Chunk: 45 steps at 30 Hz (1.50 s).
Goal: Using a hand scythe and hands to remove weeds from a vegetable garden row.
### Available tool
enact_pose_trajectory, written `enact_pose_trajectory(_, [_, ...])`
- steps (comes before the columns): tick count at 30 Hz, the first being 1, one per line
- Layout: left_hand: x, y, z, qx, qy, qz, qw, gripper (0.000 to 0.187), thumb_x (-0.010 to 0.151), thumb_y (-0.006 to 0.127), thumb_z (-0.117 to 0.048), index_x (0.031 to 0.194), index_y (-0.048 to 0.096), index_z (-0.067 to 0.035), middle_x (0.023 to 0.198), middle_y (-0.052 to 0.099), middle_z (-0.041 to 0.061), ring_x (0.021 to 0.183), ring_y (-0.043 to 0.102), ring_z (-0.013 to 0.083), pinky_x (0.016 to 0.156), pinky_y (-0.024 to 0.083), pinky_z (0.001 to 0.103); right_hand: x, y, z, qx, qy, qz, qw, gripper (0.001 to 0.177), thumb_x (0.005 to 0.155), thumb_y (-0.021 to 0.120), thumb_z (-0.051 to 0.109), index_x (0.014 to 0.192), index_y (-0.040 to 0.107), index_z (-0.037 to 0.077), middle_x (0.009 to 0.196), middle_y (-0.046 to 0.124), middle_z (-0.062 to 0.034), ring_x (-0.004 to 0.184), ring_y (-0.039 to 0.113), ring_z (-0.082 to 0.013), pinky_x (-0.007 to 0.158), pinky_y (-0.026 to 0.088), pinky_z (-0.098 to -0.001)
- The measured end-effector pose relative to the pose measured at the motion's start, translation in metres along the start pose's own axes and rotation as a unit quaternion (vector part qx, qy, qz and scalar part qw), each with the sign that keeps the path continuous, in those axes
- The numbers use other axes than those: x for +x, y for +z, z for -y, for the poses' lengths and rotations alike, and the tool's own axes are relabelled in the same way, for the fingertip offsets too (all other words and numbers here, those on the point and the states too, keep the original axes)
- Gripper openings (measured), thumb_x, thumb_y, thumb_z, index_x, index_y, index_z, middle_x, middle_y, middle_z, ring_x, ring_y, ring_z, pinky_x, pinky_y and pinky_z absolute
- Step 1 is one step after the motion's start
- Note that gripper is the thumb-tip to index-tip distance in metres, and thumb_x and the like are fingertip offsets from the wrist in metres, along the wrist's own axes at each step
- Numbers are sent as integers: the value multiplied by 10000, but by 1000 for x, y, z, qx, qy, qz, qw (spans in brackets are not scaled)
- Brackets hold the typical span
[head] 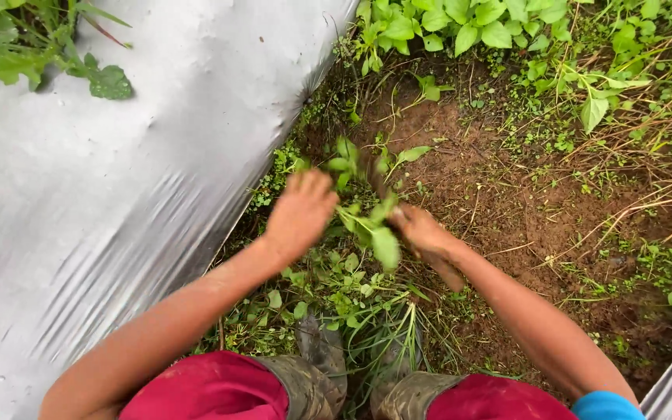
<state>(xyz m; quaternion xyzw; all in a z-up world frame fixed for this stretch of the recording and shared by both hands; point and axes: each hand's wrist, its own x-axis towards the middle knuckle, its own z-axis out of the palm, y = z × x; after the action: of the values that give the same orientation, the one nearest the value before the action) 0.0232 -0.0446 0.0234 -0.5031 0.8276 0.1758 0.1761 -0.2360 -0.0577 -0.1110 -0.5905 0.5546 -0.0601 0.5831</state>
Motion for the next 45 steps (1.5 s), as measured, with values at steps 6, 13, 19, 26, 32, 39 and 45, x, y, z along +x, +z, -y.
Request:
enact_pose_trajectory(6, [31, 77, 70, 266, 9, -90, 960, 81, 988, 592, -191, 1045, 620, -141, 1185, 593, 92, 1126, 577, 252, 1113, 343, 467, -14, -12, 6, 149, 111, 19, 982, 411, 1107, 406, 353, 1214, 539, -20, 586, 494, -26, 395, 491, -139, 351, 444, -282])
enact_pose_trajectory(13, [52, 104, 69, 34, 3, -38, 999, 306, 1074, 435, -141, 1319, 584, -35, 934, 754, 128, 698, 741, 214, 649, 595, 364, 6, -7, -19, 253, 99, -139, 952, 383, 1096, 317, 353, 928, 480, 50, 540, 510, -69, 370, 554, -203, 358, 496, -351])
enact_pose_trajectory(19, [31, 57, 46, -295, -150, 44, 943, 326, 1076, 331, -225, 1229, 550, -38, 881, 716, 238, 818, 750, 400, 754, 582, 545, -83, -8, 27, 182, 201, 108, 957, 390, 1090, 419, 343, 1055, 549, -23, 653, 492, -77, 479, 494, -138, 351, 469, -290])
enact_pose_trajectory(26, [-1, 97, -70, -331, 43, 174, 926, 263, 1085, 422, -254, 1091, 599, -60, 804, 672, 141, 710, 708, 282, 686, 611, 415, -54, -19, -39, 342, 190, -126, 912, 421, 1054, 487, 446, 904, 541, 56, 610, 466, -111, 389, 482, -221, 297, 468, -394])
enact_pose_trajectory(32, [9, 63, -49, -306, -14, 169, 937, 175, 1082, 443, -228, 1095, 577, -117, 910, 667, 92, 801, 723, 246, 714, 634, 394, -54, -97, -41, 433, 114, -454, 770, 432, 1093, 418, 379, 774, 447, 90, 509, 426, -34, 378, 466, -181, 351, 478, -327])
enact_pose_trajectory(39, [73, 40, -31, -380, -95, 1, 920, 207, 1054, 478, -107, 1181, 601, 0, 1008, 666, 173, 903, 705, 310, 807, 585, 491, -30, -116, -74, 475, 47, -549, 686, 357, 1064, 402, 419, 925, 451, 94, 630, 468, -3, 431, 530, -147, 346, 511, -315])
enact_pose_trajectory(45, [113, 19, -46, -383, -55, -66, 920, 196, 1033, 508, -68, 1209, 577, -17, 1070, 662, 194, 918, 710, 335, 851, 585, 548, -55, -40, -43, 351, 114, -219, 903, 359, 1117, 367, 345, 931, 519, 80, 568, 521, 15, 372, 537, -130, 334, 517, -278])
